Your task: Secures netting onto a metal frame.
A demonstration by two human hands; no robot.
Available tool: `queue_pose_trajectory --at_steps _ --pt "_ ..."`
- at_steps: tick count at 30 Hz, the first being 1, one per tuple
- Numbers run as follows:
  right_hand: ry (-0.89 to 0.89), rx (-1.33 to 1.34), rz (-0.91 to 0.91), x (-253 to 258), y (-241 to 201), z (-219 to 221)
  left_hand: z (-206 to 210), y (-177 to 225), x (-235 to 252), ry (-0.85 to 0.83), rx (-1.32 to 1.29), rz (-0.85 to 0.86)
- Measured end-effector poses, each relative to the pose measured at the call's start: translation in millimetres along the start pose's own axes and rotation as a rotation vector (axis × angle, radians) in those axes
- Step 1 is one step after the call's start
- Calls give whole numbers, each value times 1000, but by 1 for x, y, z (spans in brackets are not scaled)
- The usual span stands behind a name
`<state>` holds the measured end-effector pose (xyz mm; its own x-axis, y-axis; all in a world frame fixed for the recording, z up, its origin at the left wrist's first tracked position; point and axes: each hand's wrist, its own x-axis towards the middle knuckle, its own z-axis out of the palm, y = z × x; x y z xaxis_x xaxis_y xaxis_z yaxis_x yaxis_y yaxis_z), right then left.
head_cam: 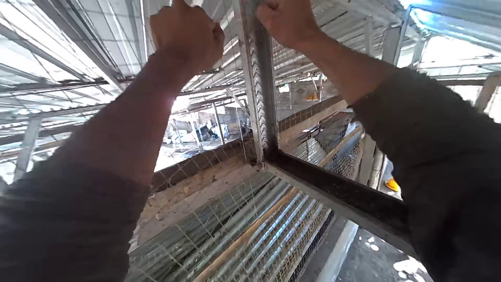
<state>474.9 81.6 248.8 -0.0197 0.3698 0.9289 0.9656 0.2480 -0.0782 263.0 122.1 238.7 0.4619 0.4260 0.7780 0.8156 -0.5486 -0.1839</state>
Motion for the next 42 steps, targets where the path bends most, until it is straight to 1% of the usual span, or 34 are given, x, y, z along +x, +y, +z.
queue_pose_trajectory --at_steps 2,5,7,9,11,13,14,16,19,21,23,26,29,31,33,35,37,38,42 --pt "-9 -8 -8 -4 1 -5 -3 0 -2 10 -26 -5" --pt "-70 75 -30 -10 7 -16 -5 -5 -4 9 -87 38" --pt "-87 206 -31 -8 9 -24 -4 -5 -1 21 -123 86" --pt "-148 363 2 -8 5 -28 -5 -6 -1 34 -149 125" --pt "-185 475 57 -11 4 -30 -6 -6 -2 54 -213 193" --pt "-210 484 80 -14 4 -34 -6 -7 -5 86 -332 290" --pt "-244 429 69 -15 1 -38 -8 -9 -7 79 -393 307" --pt "-324 255 25 -18 -8 -49 -11 -8 -8 71 -514 274" --pt "-467 -139 -142 -25 -30 -62 -5 0 -5 103 -710 194" --pt "-588 -317 -225 -30 -51 -63 1 8 -2 116 -825 171" --pt "-624 -415 -285 -32 -63 -59 3 14 1 115 -809 215" --pt "-578 -436 -365 -23 -69 -58 0 9 0 83 -647 322" --pt "-489 -364 -402 -15 -67 -59 -2 -1 -6 32 -574 349" --pt "-402 -276 -407 -11 -64 -53 1 -6 -6 52 -571 354" --pt "-299 -123 -384 -9 -58 -43 4 -7 -4 97 -571 339" --pt "-230 117 -295 -7 -49 -32 6 -7 -3 139 -578 321" --pt "-238 372 -176 -7 -42 -23 5 -7 -5 148 -595 277" --pt "-242 448 -137 -8 -39 -20 5 -6 -7 147 -601 253" --pt "-231 501 -81 -8 -33 -12 8 2 -9 203 -603 165"
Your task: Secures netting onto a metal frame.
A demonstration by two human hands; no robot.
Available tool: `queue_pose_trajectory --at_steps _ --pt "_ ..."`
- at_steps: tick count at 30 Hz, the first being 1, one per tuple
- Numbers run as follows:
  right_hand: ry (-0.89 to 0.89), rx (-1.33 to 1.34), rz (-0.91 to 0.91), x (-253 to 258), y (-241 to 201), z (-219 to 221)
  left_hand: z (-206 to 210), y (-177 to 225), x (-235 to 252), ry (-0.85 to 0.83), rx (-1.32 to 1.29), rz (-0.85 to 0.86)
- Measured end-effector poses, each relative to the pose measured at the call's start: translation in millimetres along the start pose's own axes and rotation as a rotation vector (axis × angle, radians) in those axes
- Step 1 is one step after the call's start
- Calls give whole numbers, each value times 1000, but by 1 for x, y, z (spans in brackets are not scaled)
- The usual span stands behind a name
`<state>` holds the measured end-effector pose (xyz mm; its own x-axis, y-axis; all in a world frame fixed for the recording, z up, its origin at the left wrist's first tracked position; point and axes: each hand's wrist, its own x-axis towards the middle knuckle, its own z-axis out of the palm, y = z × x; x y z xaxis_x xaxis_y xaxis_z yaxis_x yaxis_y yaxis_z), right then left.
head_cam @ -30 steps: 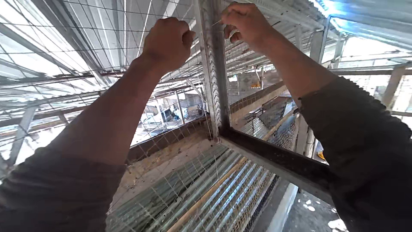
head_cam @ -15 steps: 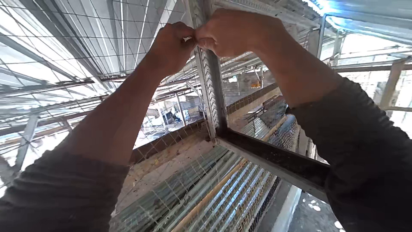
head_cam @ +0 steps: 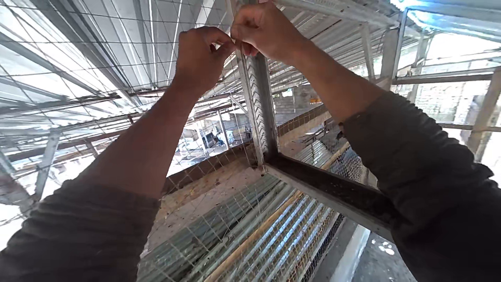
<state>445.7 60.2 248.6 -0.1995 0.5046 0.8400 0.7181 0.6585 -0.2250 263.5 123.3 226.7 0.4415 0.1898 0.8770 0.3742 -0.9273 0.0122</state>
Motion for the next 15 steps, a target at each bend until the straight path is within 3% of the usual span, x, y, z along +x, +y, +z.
queue_pose_trajectory --at_steps 6,12,15 --pt "66 116 207 5 -11 9 24 -6 -4 298 120 171" --pt "59 222 328 6 -11 9 27 -12 -3 291 194 261" --pt "119 161 302 7 -8 9 24 -14 -2 245 208 277"
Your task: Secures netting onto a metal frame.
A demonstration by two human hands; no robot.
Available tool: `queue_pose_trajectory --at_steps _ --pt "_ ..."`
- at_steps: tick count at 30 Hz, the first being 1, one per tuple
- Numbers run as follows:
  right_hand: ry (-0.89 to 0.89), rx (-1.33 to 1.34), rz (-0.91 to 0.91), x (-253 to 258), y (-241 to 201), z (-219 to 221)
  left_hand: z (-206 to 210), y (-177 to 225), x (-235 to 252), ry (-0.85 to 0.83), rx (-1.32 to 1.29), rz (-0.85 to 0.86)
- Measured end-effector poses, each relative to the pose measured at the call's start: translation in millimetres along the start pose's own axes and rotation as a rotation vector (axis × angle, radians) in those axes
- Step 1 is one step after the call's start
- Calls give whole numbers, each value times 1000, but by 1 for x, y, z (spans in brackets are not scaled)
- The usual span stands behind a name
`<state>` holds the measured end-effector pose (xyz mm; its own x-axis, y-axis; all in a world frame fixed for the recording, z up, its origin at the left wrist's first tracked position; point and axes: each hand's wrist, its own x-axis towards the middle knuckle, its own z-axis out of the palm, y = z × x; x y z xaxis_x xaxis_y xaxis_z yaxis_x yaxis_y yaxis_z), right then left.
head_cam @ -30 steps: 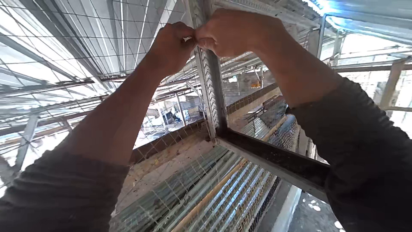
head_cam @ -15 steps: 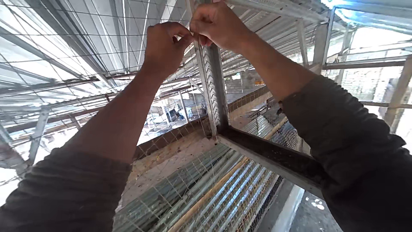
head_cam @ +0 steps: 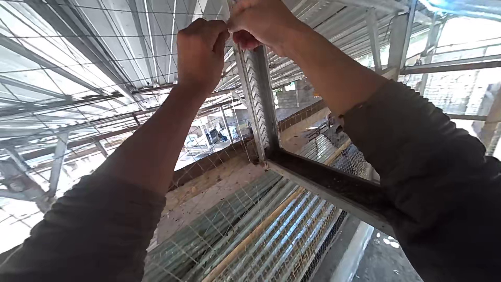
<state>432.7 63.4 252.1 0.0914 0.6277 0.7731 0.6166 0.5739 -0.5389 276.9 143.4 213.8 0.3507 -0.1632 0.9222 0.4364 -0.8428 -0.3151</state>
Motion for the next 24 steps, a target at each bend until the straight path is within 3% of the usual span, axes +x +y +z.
queue_pose_trajectory --at_steps 4,6,8,12,18,21,24 --pt "246 -192 -360 -5 6 -6 -12 2 7 -199 -105 -185" --pt "190 -283 -587 -7 12 -11 -16 2 9 -243 -161 -250" --pt "72 -423 -679 -9 19 -16 -17 3 11 -257 -220 -294" --pt "-36 -657 -669 -8 28 -15 -18 2 13 -257 -321 -330" --pt "73 -782 -818 -10 37 -11 -21 3 16 -247 -385 -362" --pt "70 -860 -733 -15 33 -13 -22 4 18 -264 -402 -387" --pt "104 -675 -566 -10 31 -30 -26 -2 15 -275 -307 -370"
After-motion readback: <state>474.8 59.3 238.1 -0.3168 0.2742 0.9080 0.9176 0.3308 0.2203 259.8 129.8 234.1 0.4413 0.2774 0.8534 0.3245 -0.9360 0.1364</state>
